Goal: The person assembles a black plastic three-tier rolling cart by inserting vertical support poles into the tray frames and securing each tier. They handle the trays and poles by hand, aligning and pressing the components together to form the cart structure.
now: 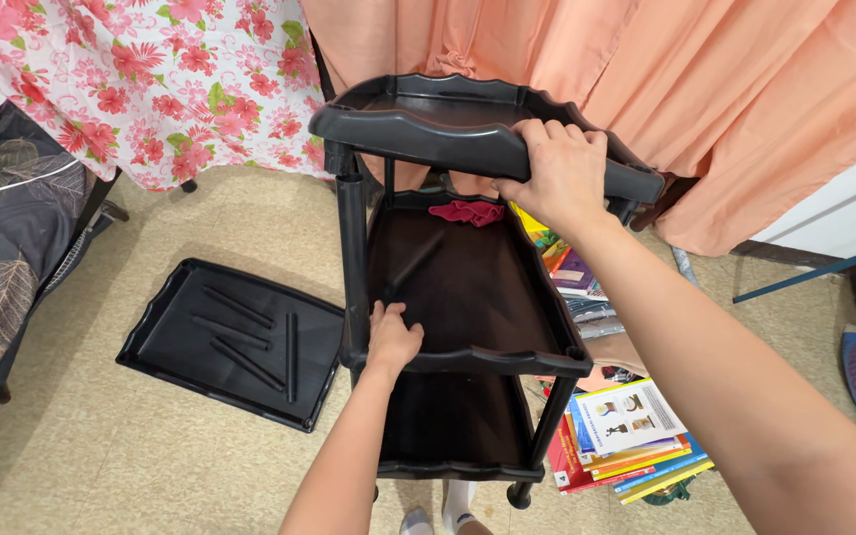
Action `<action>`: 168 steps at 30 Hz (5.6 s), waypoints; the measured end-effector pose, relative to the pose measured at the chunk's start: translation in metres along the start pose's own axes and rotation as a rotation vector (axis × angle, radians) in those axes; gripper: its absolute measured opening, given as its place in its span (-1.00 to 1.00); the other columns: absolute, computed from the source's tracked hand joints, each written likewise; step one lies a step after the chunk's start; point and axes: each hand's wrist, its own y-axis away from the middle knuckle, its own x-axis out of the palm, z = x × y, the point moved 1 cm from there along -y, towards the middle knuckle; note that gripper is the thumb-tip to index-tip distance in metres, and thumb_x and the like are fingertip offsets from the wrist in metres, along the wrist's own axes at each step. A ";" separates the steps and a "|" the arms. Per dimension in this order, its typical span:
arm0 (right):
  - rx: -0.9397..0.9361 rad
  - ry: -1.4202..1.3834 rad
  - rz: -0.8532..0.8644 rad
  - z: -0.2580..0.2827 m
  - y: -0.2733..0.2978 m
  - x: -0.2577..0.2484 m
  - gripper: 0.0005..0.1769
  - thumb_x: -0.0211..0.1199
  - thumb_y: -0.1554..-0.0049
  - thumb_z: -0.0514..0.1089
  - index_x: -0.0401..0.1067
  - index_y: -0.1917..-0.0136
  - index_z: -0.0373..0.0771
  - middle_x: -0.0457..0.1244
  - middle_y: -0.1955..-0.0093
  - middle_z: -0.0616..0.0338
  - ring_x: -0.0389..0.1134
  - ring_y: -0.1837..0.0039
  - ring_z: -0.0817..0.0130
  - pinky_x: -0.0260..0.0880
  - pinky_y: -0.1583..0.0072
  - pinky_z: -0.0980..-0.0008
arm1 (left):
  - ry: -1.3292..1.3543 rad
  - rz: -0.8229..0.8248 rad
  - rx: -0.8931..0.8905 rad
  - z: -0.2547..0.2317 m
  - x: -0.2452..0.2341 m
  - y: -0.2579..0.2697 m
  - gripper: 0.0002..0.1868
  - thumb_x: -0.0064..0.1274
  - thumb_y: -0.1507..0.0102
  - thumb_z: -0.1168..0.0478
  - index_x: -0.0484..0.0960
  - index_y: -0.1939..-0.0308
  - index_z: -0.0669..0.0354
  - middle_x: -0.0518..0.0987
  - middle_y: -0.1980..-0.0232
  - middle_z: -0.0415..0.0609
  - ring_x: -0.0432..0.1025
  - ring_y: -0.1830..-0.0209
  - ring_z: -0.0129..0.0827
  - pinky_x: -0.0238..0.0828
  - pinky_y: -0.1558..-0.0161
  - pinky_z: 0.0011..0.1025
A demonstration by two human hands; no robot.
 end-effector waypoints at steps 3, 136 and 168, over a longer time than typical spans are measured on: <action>-0.011 0.015 -0.001 0.001 0.004 -0.002 -0.28 0.60 0.19 0.18 0.47 -0.16 -0.13 0.34 0.03 0.11 0.34 -0.06 0.09 0.13 -0.11 0.05 | 0.036 -0.116 0.155 -0.006 -0.016 0.016 -0.50 0.16 -0.25 0.18 0.51 -0.27 0.09 0.15 -0.59 0.09 0.12 -0.56 -0.07 0.16 -0.43 -0.24; 0.052 0.105 0.090 0.014 0.017 -0.007 -0.12 0.33 0.05 0.69 0.47 0.22 -0.24 0.33 0.39 0.02 0.42 0.29 0.07 0.36 0.21 0.12 | 0.087 -0.938 0.302 -0.016 -0.026 0.041 -0.32 0.29 -0.16 0.02 0.40 -0.17 0.40 0.57 0.07 0.24 0.53 0.09 0.19 0.41 0.09 -0.04; 0.016 0.132 0.089 0.020 0.032 -0.009 -0.10 0.35 0.08 0.69 0.45 0.28 -0.26 0.32 0.41 0.01 0.41 0.30 0.07 0.34 0.21 0.15 | 0.469 0.374 0.209 -0.028 -0.125 -0.027 -0.59 0.39 -0.12 0.09 0.63 0.14 0.29 0.61 0.31 -0.05 0.49 0.24 -0.25 0.40 0.11 -0.32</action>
